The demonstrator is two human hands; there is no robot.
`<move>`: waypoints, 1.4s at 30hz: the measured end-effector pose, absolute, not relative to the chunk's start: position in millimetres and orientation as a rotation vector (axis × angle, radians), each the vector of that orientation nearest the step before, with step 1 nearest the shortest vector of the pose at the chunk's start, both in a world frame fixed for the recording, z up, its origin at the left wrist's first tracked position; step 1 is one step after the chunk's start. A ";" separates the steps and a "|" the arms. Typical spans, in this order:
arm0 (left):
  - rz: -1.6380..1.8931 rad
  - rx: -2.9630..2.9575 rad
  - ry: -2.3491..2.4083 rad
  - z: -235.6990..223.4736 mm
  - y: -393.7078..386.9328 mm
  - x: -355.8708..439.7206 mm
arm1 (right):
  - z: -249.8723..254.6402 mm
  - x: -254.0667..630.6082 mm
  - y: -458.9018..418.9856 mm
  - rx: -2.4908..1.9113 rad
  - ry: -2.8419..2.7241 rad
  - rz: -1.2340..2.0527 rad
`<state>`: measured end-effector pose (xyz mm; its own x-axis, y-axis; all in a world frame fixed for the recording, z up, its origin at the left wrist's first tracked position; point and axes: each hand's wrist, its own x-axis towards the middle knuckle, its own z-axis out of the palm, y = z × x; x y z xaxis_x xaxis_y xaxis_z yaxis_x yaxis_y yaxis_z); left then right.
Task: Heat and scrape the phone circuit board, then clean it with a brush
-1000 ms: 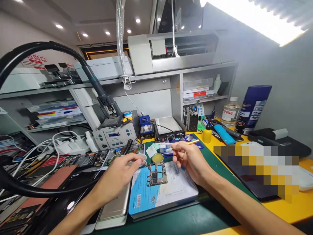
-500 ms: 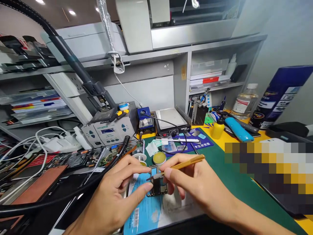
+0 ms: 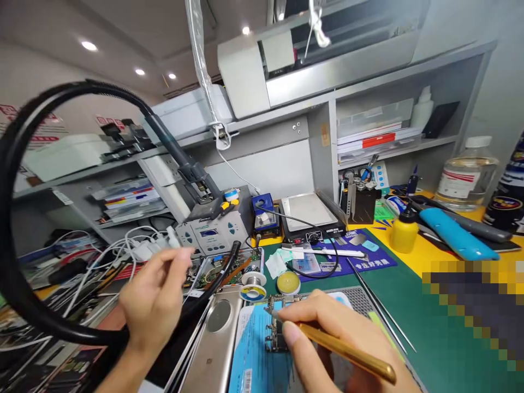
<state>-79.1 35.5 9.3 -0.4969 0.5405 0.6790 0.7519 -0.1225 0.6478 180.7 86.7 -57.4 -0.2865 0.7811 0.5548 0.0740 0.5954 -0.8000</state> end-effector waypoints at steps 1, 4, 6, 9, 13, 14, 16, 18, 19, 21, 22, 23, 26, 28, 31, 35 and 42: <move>-1.663 -1.406 -1.951 26.9 44.7 -90.2 | -53.2 180.0 84.9 -0.669 -1.759 0.796; -1.628 -1.340 -1.944 94.1 84.6 -128.5 | -34.6 182.0 82.0 -0.585 -1.788 0.750; -1.617 -1.380 -1.970 137.3 115.6 -152.1 | -24.4 185.0 83.1 -0.596 -1.780 0.729; -1.609 -1.507 -1.988 178.5 154.0 -175.0 | -20.8 188.8 87.9 -0.680 -1.754 0.735; -1.640 -1.612 -1.906 190.0 179.2 -185.4 | -29.9 191.9 94.4 -0.720 -1.764 0.907; -1.653 -1.619 -1.873 189.8 181.4 -186.7 | -32.3 192.5 95.2 -0.715 -1.769 0.942; -1.685 -1.605 -1.802 190.9 181.3 -189.2 | -36.1 193.6 95.7 -0.706 -1.767 0.980; -1.721 -1.559 -1.738 195.2 175.9 -191.7 | -38.3 194.3 95.4 -0.694 -1.771 0.997; -1.741 -1.525 -1.708 198.2 171.6 -192.6 | -38.9 194.5 95.2 -0.691 -1.771 1.002; -1.780 -1.441 -1.647 204.5 159.8 -192.7 | -39.0 194.9 95.2 -0.690 -1.777 0.995; -1.799 -1.392 -1.615 207.0 152.4 -191.4 | -38.6 195.2 95.4 -0.691 -1.788 0.983; -1.819 -1.344 -1.581 208.7 144.1 -189.1 | -37.9 195.6 95.9 -0.696 -1.793 0.964; -1.871 -1.239 -1.479 205.1 114.8 -175.2 | -33.4 197.3 97.8 -0.719 -1.797 0.875; -1.893 -1.245 -1.434 191.8 95.0 -161.0 | -28.5 197.7 98.8 -0.734 -1.778 0.824; -1.959 -1.345 -1.368 153.5 74.5 -134.4 | -19.8 196.2 97.6 -0.760 -1.710 0.906; -2.162 -1.574 -1.299 89.1 70.3 -92.0 | -12.6 191.6 93.4 -0.823 -1.575 1.036; -2.311 -1.778 -1.409 39.0 61.5 -34.9 | -19.9 186.5 113.2 -0.753 -1.582 1.147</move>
